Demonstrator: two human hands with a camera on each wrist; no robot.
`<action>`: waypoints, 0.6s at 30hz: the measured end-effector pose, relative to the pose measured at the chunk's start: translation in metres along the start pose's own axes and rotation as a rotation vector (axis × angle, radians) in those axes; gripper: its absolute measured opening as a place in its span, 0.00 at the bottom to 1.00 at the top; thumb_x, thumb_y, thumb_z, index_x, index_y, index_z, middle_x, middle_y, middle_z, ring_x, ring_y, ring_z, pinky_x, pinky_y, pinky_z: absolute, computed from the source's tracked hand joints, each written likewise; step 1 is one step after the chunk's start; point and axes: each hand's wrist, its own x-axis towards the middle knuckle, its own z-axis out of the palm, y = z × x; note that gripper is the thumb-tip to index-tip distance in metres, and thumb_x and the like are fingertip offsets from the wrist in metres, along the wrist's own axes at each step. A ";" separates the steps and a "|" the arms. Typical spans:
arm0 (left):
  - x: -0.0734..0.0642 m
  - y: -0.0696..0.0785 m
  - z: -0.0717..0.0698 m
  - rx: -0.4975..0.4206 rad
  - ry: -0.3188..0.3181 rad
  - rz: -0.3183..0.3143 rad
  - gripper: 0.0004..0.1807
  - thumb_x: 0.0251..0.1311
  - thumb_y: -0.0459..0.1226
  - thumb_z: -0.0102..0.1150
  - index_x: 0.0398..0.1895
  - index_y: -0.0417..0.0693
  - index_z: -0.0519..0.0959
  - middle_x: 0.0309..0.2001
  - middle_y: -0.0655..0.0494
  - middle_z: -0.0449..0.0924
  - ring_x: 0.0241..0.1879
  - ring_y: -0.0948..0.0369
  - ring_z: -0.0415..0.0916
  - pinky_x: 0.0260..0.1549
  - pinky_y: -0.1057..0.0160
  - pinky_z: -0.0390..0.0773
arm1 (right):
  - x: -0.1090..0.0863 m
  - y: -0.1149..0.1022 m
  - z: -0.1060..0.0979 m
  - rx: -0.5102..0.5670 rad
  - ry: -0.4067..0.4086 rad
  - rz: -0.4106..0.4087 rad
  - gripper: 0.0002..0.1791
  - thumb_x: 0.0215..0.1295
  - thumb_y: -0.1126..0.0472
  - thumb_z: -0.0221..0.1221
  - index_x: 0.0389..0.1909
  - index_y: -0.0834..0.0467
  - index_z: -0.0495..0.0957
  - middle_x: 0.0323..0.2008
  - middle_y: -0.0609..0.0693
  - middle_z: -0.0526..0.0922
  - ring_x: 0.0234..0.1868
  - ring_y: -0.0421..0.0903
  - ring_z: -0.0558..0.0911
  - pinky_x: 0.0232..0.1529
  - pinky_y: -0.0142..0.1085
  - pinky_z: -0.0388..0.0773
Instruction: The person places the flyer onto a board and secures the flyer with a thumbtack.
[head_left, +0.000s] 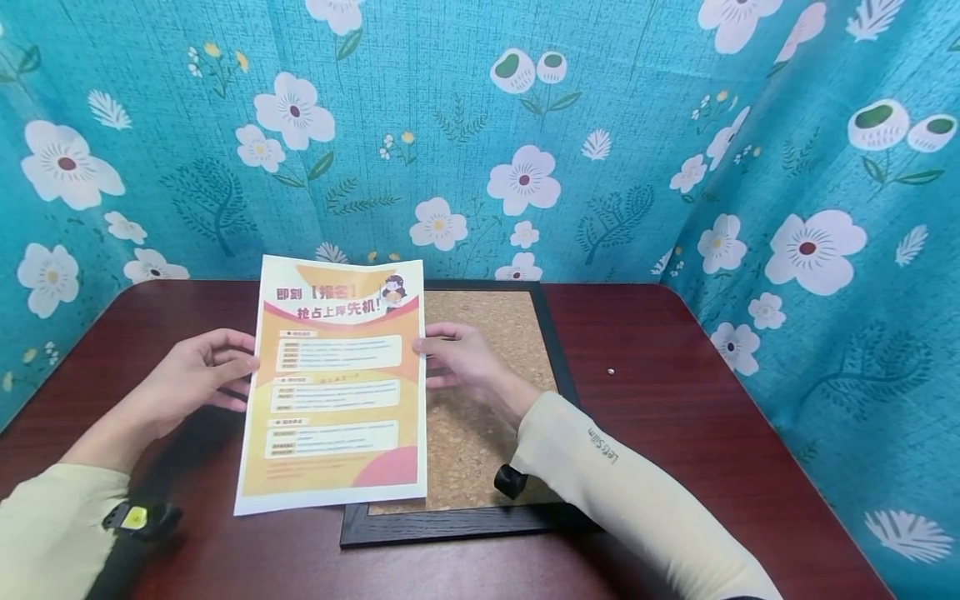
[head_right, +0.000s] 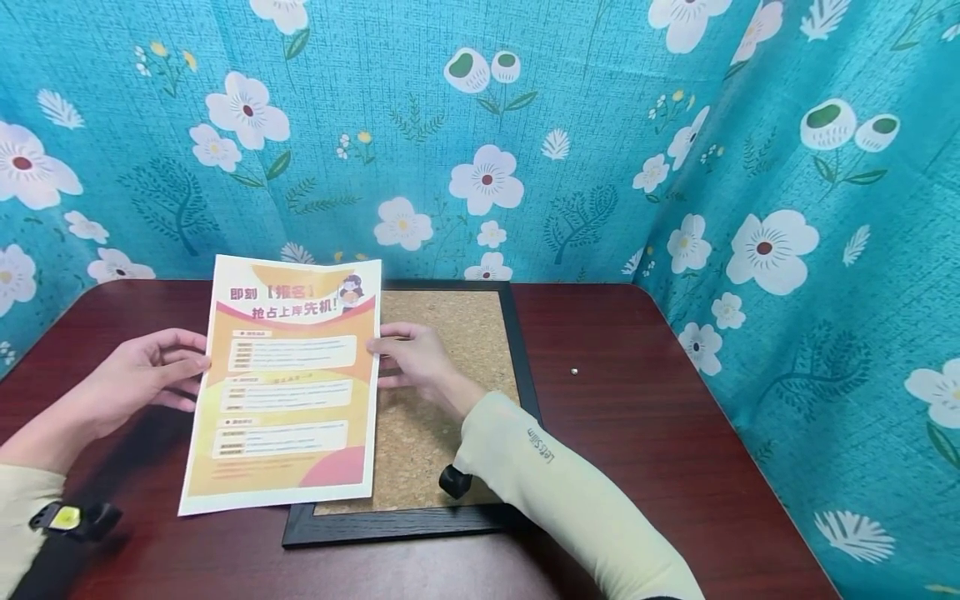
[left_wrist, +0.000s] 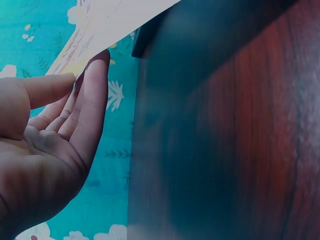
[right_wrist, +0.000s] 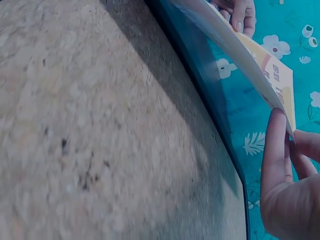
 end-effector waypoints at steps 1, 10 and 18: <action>0.000 0.001 0.001 -0.005 -0.001 0.003 0.28 0.72 0.41 0.58 0.65 0.32 0.63 0.50 0.35 0.82 0.35 0.53 0.86 0.33 0.54 0.87 | -0.001 0.000 -0.002 -0.003 0.002 0.001 0.16 0.68 0.63 0.64 0.55 0.59 0.81 0.44 0.58 0.86 0.41 0.51 0.87 0.39 0.44 0.87; 0.002 0.010 0.013 -0.050 -0.022 0.019 0.28 0.71 0.40 0.60 0.64 0.32 0.64 0.49 0.36 0.83 0.34 0.50 0.86 0.33 0.53 0.87 | -0.008 -0.005 -0.019 -0.030 0.041 0.012 0.17 0.68 0.61 0.65 0.56 0.58 0.81 0.44 0.57 0.86 0.41 0.51 0.87 0.38 0.42 0.87; 0.005 0.019 0.025 -0.093 -0.045 0.023 0.27 0.70 0.39 0.61 0.62 0.31 0.65 0.48 0.36 0.83 0.33 0.47 0.86 0.34 0.51 0.87 | -0.014 -0.005 -0.034 -0.020 0.043 0.004 0.17 0.68 0.62 0.64 0.57 0.59 0.81 0.46 0.58 0.86 0.40 0.50 0.87 0.37 0.41 0.87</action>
